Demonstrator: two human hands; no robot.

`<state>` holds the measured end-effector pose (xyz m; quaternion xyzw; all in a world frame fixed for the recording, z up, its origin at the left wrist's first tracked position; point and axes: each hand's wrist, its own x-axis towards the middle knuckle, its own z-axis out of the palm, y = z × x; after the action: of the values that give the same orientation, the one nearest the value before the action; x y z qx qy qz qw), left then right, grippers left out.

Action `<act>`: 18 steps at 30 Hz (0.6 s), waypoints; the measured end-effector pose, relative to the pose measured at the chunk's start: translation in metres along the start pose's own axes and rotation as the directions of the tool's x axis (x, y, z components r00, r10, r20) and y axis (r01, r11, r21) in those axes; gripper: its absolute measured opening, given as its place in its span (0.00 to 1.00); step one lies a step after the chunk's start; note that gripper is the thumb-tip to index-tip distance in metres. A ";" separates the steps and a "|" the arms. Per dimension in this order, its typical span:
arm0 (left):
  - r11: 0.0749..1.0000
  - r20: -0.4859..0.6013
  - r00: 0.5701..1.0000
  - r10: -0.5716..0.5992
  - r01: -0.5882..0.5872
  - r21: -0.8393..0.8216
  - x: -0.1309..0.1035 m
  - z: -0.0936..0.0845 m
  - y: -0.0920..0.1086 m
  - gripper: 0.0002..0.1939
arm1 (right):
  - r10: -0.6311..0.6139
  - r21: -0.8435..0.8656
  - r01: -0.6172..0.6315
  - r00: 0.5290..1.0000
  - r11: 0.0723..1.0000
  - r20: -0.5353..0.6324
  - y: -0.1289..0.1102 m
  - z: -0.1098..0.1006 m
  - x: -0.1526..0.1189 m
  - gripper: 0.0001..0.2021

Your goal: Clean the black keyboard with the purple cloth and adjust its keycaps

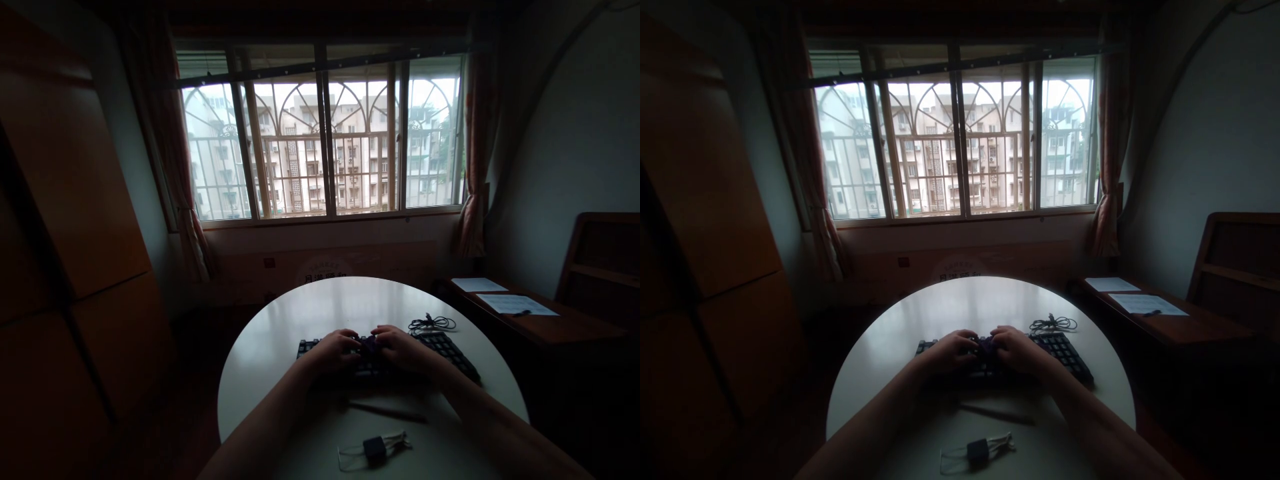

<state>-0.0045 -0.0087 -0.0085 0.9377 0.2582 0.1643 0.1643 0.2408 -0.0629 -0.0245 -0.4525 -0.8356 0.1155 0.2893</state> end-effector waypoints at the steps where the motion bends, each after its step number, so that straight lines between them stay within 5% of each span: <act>1: 1.000 0.000 1.000 -0.004 0.004 0.002 0.000 0.000 0.000 0.18 | 0.000 -0.001 0.000 1.000 1.000 0.000 0.000 0.000 0.000 0.11; 18: 1.000 0.014 1.000 -0.028 0.028 0.004 -0.001 -0.005 0.010 0.17 | -0.012 -0.020 0.012 1.000 1.000 -0.012 0.008 0.003 0.001 0.12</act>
<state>-0.0028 -0.0159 -0.0009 0.9354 0.2705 0.1551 0.1667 0.2439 -0.0576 -0.0300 -0.4510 -0.8377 0.1029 0.2905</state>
